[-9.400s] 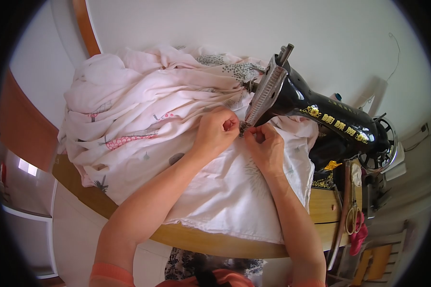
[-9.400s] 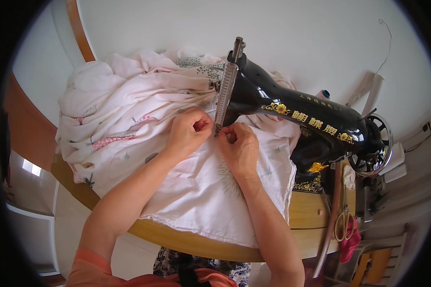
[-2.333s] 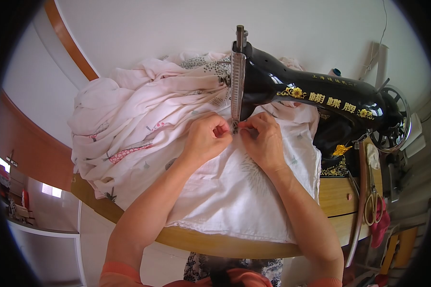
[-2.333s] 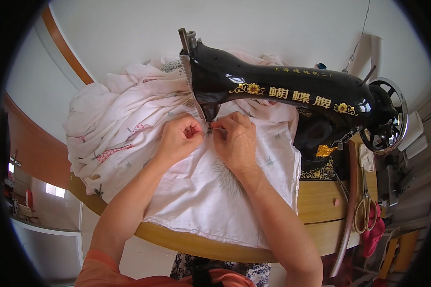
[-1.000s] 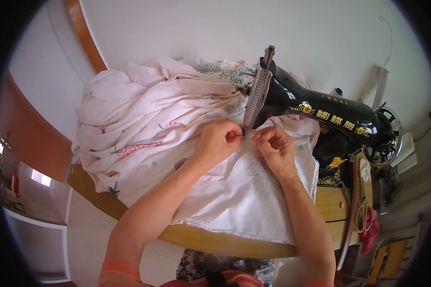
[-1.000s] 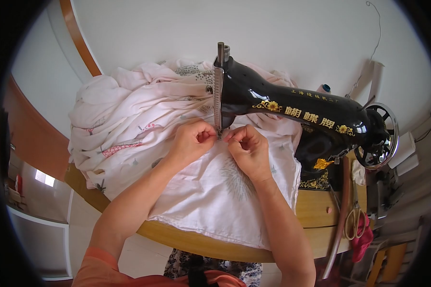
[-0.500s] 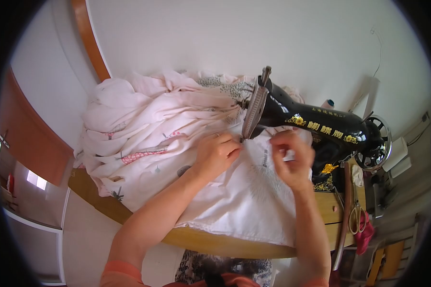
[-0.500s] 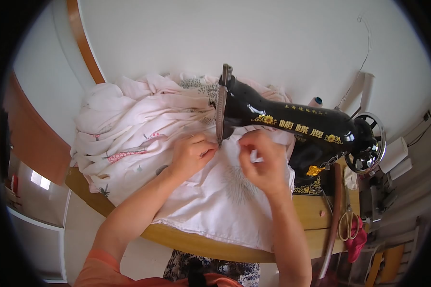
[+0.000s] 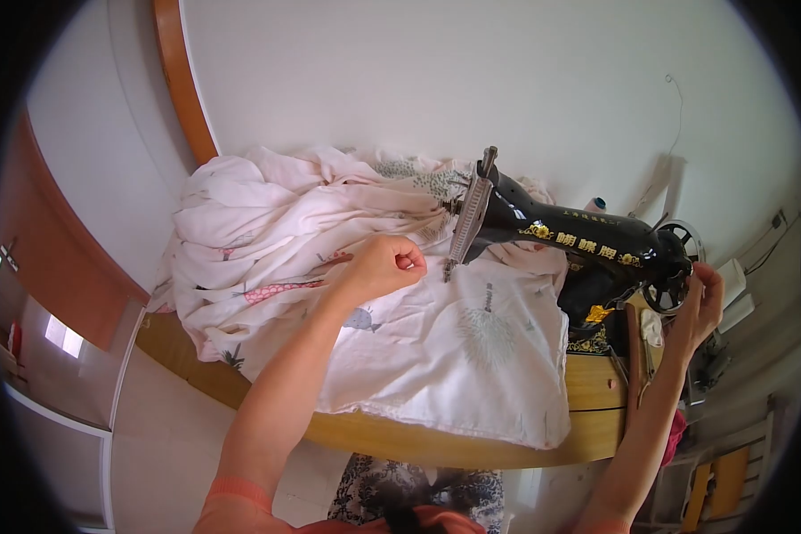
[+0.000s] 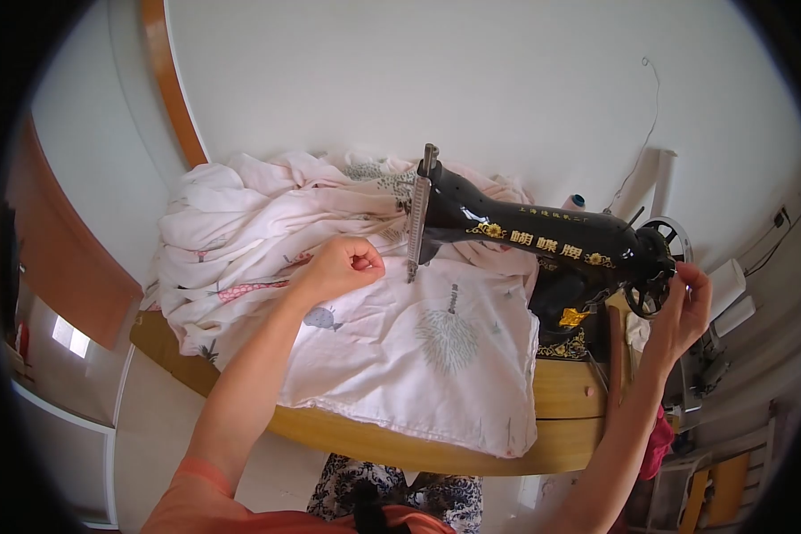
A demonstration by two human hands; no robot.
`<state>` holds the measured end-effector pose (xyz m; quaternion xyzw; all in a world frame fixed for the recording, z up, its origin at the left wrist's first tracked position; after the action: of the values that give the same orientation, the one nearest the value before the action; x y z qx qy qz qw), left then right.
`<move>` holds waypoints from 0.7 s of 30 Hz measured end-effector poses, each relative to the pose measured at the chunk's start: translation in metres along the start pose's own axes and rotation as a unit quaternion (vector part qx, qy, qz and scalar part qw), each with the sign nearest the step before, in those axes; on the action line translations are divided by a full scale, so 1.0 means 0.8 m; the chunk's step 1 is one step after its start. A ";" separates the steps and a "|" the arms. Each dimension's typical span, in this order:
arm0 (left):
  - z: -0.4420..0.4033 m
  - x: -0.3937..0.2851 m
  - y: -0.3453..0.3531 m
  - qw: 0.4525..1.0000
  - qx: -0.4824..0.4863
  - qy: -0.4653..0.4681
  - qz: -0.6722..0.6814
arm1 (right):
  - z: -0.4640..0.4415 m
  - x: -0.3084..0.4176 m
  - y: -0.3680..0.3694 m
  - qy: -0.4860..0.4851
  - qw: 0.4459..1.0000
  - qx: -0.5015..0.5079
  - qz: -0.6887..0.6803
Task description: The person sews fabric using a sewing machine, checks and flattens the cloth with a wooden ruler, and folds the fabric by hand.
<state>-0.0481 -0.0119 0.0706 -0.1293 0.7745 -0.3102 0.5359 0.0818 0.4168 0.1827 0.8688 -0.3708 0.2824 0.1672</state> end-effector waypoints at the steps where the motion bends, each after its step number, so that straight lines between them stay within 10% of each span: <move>1: 0.001 -0.002 0.001 1.000 0.011 -0.001 0.006 | 0.001 -0.001 -0.004 -0.019 1.000 -0.004 -0.006; 21: 0.007 -0.014 0.026 0.986 0.154 0.064 0.000 | -0.072 -0.054 -0.020 0.061 0.949 0.119 0.287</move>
<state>-0.0359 0.0084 0.0652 -0.0248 0.7502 -0.4331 0.4990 0.0480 0.4800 0.2003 0.7207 -0.5569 0.4128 -0.0035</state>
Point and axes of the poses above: each hand's wrist, its own z-axis away from the middle knuckle, its own y-axis out of the palm, x = y × z, the point moved 7 cm from there along -z, towards the middle knuckle, and after that the axes turned 10 degrees about -z, right-handed, at the moved point
